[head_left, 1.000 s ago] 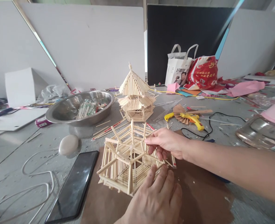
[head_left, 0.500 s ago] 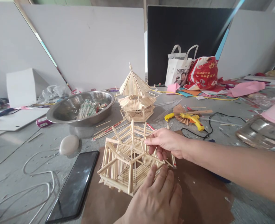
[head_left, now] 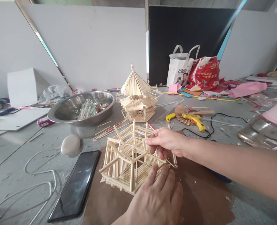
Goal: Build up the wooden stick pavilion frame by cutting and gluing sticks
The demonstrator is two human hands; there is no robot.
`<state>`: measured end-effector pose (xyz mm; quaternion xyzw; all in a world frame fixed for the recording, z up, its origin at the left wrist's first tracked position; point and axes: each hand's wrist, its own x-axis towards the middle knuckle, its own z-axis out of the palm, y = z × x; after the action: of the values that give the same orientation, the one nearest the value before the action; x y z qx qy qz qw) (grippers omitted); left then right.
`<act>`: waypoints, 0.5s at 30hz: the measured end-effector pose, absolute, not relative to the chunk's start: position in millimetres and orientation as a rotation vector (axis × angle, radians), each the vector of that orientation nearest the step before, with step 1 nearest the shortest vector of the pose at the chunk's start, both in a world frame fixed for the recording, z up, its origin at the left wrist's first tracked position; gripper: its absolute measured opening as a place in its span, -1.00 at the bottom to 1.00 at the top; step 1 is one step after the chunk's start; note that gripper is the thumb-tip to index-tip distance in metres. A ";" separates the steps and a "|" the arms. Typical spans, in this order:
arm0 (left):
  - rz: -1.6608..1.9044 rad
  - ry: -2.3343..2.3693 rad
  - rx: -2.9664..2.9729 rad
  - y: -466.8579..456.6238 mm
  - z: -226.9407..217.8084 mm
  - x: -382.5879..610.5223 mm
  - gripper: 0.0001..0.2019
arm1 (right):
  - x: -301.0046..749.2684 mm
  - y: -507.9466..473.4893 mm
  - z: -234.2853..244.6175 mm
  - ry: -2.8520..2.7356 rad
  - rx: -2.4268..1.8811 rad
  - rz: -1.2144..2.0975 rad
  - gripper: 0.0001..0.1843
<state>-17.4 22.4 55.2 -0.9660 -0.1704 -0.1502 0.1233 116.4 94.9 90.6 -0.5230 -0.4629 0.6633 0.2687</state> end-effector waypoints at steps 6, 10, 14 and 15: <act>-0.464 -0.490 -2.821 23.9 56.9 -17.2 -0.63 | 114.8 95.6 92.0 -1.249 -1.462 1.781 -0.84; -0.617 -0.471 -2.813 22.7 62.3 -16.2 -0.69 | 119.0 93.1 94.5 -1.231 -1.442 1.773 -0.85; -0.932 -0.364 -2.878 17.5 61.6 -12.0 -0.80 | 136.7 78.8 96.2 -1.205 -1.212 1.674 -0.84; -1.045 -0.316 -2.936 14.9 58.3 -10.3 -0.79 | 142.6 72.3 95.2 -1.206 -1.134 1.652 -0.85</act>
<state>-10.3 14.9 58.3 -0.9373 -0.1009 -0.3337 0.0044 142.6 72.3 95.2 -0.4462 -0.4745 0.6503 0.3910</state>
